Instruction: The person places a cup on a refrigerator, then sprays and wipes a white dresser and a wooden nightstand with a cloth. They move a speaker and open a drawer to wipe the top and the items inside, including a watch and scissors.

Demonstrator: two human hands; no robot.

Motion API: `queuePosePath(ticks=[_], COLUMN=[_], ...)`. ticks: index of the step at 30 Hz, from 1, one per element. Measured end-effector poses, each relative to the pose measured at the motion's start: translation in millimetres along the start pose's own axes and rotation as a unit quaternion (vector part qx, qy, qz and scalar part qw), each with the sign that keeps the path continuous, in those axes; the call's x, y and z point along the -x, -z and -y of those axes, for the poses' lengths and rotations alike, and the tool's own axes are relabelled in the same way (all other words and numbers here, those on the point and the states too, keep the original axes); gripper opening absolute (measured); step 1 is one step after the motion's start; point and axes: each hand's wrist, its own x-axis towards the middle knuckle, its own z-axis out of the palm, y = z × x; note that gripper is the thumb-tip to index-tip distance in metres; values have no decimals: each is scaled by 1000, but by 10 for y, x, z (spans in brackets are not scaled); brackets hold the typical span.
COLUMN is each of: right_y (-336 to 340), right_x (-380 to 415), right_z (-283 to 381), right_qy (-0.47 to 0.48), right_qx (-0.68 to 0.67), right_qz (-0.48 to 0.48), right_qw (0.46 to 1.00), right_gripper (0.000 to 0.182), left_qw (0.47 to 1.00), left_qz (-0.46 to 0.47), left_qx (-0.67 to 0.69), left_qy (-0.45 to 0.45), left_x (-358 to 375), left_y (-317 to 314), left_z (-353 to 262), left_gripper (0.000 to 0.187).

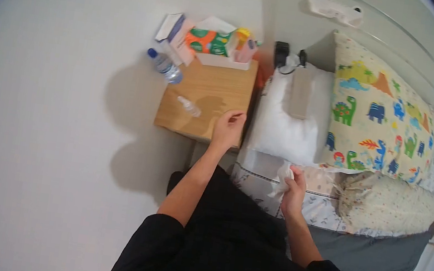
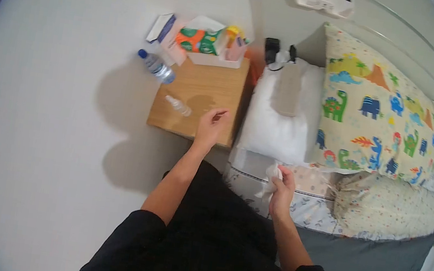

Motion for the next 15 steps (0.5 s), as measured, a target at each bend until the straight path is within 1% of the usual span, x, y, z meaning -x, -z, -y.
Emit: queuePosePath(ticks=[1,2,3,4,5,6,7,8,10,11,13,14,15], right_y=[-100,-211,-421,-545,-663,-826,-997,-1177,-1514,-1592,-1638,-1617,-1580], right_x=[-58,-128,-183,-304,-445,-584,-695,-732,-772,-839,-966,-988,-997], right_z=[-106,-169,-216,-297,-390,-437,-467,-425,-283,-299,-371,-407,-435], right_qy=[-16,-28,-21,-9,5,37,70,70,88,90,117,119,107], right_qx=[56,114,132,172,212,220,227,231,226,229,237,239,237], right_qz=[43,85,71,82,94,109,124,132,148,153,186,186,181], right_qw=[997,989,989,982,973,969,963,961,959,957,946,946,948], right_gripper=[25,27,27,25,23,20,17,17,15,15,14,14,15], left_qw=[998,992,982,981,966,947,945,942,927,924,916,968,991], left_qz=[-48,-111,-172,-176,-227,-277,-284,-274,-269,-258,-246,-191,-129], left_qx=[-30,-52,-71,-70,-97,-122,-119,-190,-257,-262,-264,-126,17], left_qy=[-11,13,39,42,77,111,113,38,-40,-108,-175,-107,-35], left_x=[89,144,186,181,136,83,23,-61,-340,-507,-612,-642,-675], left_y=[248,484,696,869,1021,1118,1163,1195,1243,1255,1231,1213,1207], left_z=[143,264,376,460,520,590,667,743,896,973,835,725,646], left_gripper=[26,32,40,40,52,64,64,75,87,87,87,83,80])
